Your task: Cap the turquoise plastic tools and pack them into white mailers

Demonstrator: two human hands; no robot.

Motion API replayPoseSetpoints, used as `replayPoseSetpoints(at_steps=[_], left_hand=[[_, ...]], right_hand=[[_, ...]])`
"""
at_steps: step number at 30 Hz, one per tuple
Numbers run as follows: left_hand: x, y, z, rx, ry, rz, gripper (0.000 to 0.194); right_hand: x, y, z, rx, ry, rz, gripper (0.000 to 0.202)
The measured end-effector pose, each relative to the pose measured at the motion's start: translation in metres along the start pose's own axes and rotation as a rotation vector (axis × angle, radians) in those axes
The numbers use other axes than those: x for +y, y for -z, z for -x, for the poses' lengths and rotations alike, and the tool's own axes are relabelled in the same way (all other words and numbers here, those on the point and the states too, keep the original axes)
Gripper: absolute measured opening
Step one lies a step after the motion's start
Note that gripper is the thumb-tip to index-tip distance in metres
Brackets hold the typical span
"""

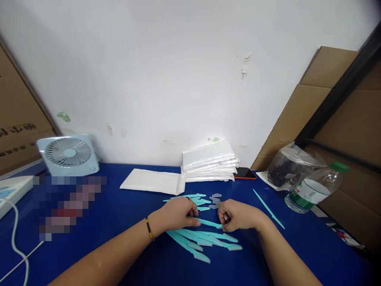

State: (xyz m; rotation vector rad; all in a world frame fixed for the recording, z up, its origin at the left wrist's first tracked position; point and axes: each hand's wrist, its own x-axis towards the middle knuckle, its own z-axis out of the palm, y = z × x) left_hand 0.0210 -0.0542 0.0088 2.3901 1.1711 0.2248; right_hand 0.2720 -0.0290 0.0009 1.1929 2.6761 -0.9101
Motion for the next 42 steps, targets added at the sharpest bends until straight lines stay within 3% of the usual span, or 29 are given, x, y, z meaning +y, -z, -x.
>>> replayPoseSetpoints(at_steps=[4,10,12,16,18,23,28,35,37,39,42], left_hand=[[-0.003,0.0,-0.002,-0.026,0.011,-0.077,0.015],[-0.025,0.019,-0.003,0.127,0.166,-0.183,0.018],[-0.023,0.018,-0.002,0.117,0.15,-0.148,0.025],[-0.006,0.008,0.001,-0.021,0.063,-0.044,0.021],[0.001,0.003,0.003,-0.076,0.038,-0.01,0.023],[0.007,0.0,0.005,-0.139,0.048,0.024,0.018],[0.0,0.008,0.003,-0.115,0.117,-0.066,0.013],[-0.01,0.022,0.006,-0.115,0.117,-0.029,0.017],[-0.008,0.023,0.007,-0.143,0.103,-0.006,0.019],[-0.004,0.021,0.007,-0.103,0.084,0.006,0.023],[0.001,0.014,0.004,0.069,0.065,-0.043,0.034]], right_hand=[[-0.002,0.002,-0.004,0.114,0.075,0.003,0.007],[0.007,0.018,0.003,0.377,-0.077,-0.002,0.009],[0.006,0.02,0.009,0.321,-0.085,-0.037,0.015],[-0.003,0.011,0.015,0.002,-0.079,-0.054,0.022],[-0.008,0.003,0.012,-0.041,-0.086,-0.008,0.016],[-0.015,-0.011,0.001,0.089,-0.046,0.085,0.011],[-0.01,-0.002,0.002,0.126,0.041,0.048,0.007],[0.006,0.014,0.004,0.324,-0.076,-0.035,0.005],[0.007,0.014,0.004,0.302,-0.079,-0.042,0.007],[0.003,0.013,0.004,0.258,-0.053,-0.068,0.008],[-0.008,0.011,0.005,0.25,0.02,-0.115,0.006]])
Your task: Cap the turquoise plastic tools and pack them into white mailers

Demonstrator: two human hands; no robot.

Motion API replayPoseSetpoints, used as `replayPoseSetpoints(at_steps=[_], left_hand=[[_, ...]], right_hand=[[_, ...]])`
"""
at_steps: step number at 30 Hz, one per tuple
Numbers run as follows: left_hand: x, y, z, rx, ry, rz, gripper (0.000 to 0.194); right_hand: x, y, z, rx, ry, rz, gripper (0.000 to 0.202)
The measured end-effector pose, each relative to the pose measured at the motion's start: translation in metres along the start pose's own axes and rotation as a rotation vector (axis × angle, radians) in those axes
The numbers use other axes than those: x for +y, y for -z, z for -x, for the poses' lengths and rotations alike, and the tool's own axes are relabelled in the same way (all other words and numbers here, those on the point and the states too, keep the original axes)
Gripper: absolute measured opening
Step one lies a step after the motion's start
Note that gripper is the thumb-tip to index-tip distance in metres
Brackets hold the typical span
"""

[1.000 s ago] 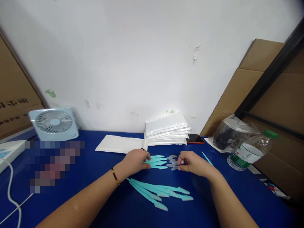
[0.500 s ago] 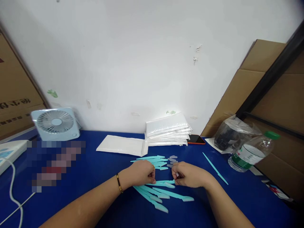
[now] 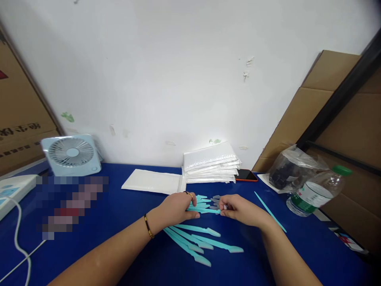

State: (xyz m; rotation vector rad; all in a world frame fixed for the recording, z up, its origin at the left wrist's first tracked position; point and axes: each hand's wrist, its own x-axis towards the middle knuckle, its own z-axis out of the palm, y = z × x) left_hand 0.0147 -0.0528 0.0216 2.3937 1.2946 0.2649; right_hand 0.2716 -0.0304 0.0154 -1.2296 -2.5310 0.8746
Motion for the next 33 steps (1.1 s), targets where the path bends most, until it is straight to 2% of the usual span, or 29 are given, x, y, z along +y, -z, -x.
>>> replayPoseSetpoints(at_steps=[1,3,6,10,12,14,16,18,20,22,25,29,31,33], left_hand=[[0.001,-0.003,-0.001,0.033,-0.007,-0.022,0.032],[-0.001,-0.007,-0.005,0.027,-0.028,-0.055,0.023],[-0.009,-0.008,-0.008,0.032,-0.001,-0.119,0.017],[-0.02,-0.003,-0.009,0.111,0.12,-0.174,0.014],[-0.019,-0.002,-0.008,0.123,0.12,-0.154,0.021],[-0.013,-0.004,-0.005,0.065,0.069,-0.113,0.026],[-0.005,-0.008,-0.002,-0.039,0.015,-0.073,0.025],[0.001,-0.014,0.0,-0.136,0.011,-0.045,0.021],[0.005,-0.018,0.0,-0.167,0.043,-0.037,0.016],[0.005,-0.019,-0.001,-0.127,0.074,-0.034,0.015],[-0.001,-0.014,-0.005,-0.031,0.091,-0.053,0.014],[-0.018,-0.005,-0.011,0.082,0.143,-0.109,0.013],[-0.024,-0.003,-0.013,0.115,0.16,-0.1,0.02],[-0.025,-0.005,-0.013,0.133,0.158,-0.084,0.028]], right_hand=[[-0.004,-0.001,0.0,-0.006,0.022,-0.02,0.006],[-0.009,-0.003,-0.002,-0.021,0.046,-0.052,0.005],[-0.006,-0.003,-0.005,0.007,0.033,-0.027,0.006],[0.011,0.001,-0.006,0.126,-0.083,0.022,0.009],[0.016,0.003,-0.005,0.168,-0.125,0.019,0.013],[0.014,0.001,-0.004,0.131,-0.122,-0.014,0.013],[0.008,-0.004,-0.003,0.035,-0.107,-0.055,0.015],[-0.001,-0.011,-0.003,-0.049,-0.075,-0.053,0.018],[-0.01,-0.018,-0.004,-0.105,-0.021,-0.017,0.02],[-0.015,-0.022,-0.006,-0.145,0.021,0.0,0.02],[-0.012,-0.022,-0.01,-0.142,0.001,-0.021,0.015],[0.004,-0.009,-0.009,0.01,-0.143,-0.058,0.017],[0.009,-0.001,-0.005,0.083,-0.191,-0.047,0.022],[0.009,0.006,0.001,0.071,-0.184,-0.025,0.027]])
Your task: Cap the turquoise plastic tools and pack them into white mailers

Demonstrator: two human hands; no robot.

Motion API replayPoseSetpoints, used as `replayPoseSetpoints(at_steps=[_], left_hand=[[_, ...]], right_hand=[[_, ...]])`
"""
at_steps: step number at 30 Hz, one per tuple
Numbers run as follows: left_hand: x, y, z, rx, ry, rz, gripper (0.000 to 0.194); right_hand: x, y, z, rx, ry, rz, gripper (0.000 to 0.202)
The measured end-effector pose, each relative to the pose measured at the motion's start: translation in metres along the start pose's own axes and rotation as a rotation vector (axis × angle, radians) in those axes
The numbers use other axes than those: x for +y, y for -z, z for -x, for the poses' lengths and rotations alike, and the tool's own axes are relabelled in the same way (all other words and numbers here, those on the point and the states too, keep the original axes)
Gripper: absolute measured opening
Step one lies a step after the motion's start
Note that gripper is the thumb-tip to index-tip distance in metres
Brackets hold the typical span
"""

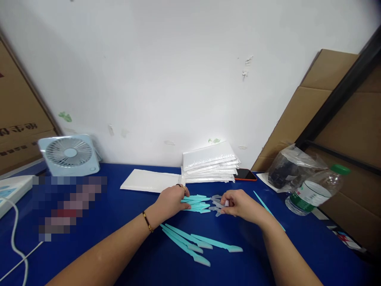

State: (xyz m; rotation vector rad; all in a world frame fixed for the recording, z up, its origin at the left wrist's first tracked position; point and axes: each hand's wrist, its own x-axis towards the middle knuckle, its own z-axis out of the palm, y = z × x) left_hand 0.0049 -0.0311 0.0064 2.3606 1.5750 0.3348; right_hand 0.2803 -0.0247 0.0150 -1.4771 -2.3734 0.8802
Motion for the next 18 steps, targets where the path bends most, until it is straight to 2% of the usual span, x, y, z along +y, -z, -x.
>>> replayPoseSetpoints(at_steps=[2,5,7,10,13,15,18], left_hand=[[0.005,-0.001,0.003,-0.007,-0.03,0.023,0.026],[0.018,-0.001,0.011,-0.092,-0.123,0.08,0.023],[0.027,-0.002,0.018,-0.164,-0.184,0.107,0.026],[0.035,-0.006,0.024,-0.243,-0.246,0.12,0.029],[0.036,-0.01,0.023,-0.294,-0.253,0.112,0.015],[0.032,-0.01,0.019,-0.28,-0.222,0.088,0.007],[0.02,-0.003,0.011,-0.196,-0.153,0.014,0.009]], right_hand=[[-0.004,0.003,0.008,-0.116,0.053,0.036,0.029],[-0.013,-0.003,0.016,-0.326,0.097,0.16,0.032],[-0.018,-0.011,0.017,-0.387,0.085,0.247,0.027],[-0.022,-0.021,0.014,-0.37,0.107,0.307,0.018],[-0.024,-0.023,0.011,-0.301,0.149,0.301,0.015],[-0.023,-0.02,0.01,-0.263,0.161,0.262,0.013],[-0.018,-0.012,0.008,-0.157,0.15,0.192,0.008]])
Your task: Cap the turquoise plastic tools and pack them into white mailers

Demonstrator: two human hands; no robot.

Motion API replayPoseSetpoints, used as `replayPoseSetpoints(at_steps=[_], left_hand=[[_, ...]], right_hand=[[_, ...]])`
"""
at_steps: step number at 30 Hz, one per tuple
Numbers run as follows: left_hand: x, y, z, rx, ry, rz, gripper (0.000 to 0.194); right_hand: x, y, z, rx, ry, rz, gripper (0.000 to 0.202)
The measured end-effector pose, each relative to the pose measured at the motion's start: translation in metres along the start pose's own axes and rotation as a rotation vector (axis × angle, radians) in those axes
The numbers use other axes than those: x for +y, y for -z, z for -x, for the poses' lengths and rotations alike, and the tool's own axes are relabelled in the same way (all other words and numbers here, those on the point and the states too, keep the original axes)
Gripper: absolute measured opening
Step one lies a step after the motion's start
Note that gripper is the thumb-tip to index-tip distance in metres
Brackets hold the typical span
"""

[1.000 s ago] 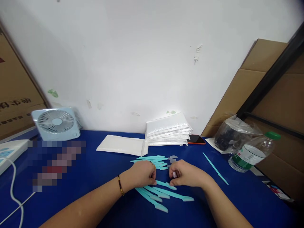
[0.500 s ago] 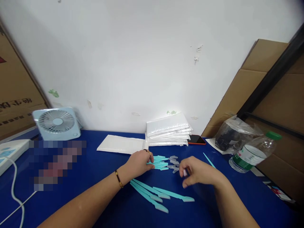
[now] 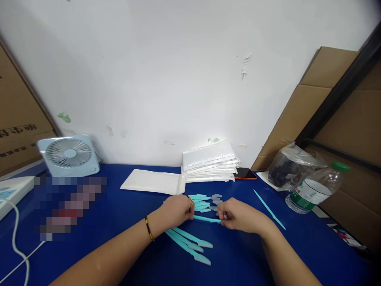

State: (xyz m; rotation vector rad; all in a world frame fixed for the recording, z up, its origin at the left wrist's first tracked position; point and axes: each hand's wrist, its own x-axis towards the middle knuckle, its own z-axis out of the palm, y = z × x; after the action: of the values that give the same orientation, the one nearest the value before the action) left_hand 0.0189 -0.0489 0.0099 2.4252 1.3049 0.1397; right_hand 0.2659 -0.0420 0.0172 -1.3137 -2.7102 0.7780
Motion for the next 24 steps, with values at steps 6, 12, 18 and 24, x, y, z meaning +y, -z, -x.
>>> replayPoseSetpoints(at_steps=[6,12,18,24], left_hand=[[-0.012,0.017,0.003,0.093,0.047,-0.038,0.021],[0.007,0.01,0.012,-0.235,-0.028,0.053,0.018],[0.011,0.005,0.009,-0.103,0.012,0.02,0.014],[-0.002,0.008,0.002,0.04,0.084,-0.089,0.009]], right_hand=[[0.012,0.01,-0.003,0.286,-0.133,-0.055,0.019],[-0.002,0.007,-0.003,0.251,-0.014,-0.085,0.017],[-0.017,-0.008,-0.006,-0.008,0.065,-0.179,0.023],[0.004,-0.007,-0.008,0.03,-0.043,-0.265,0.023]])
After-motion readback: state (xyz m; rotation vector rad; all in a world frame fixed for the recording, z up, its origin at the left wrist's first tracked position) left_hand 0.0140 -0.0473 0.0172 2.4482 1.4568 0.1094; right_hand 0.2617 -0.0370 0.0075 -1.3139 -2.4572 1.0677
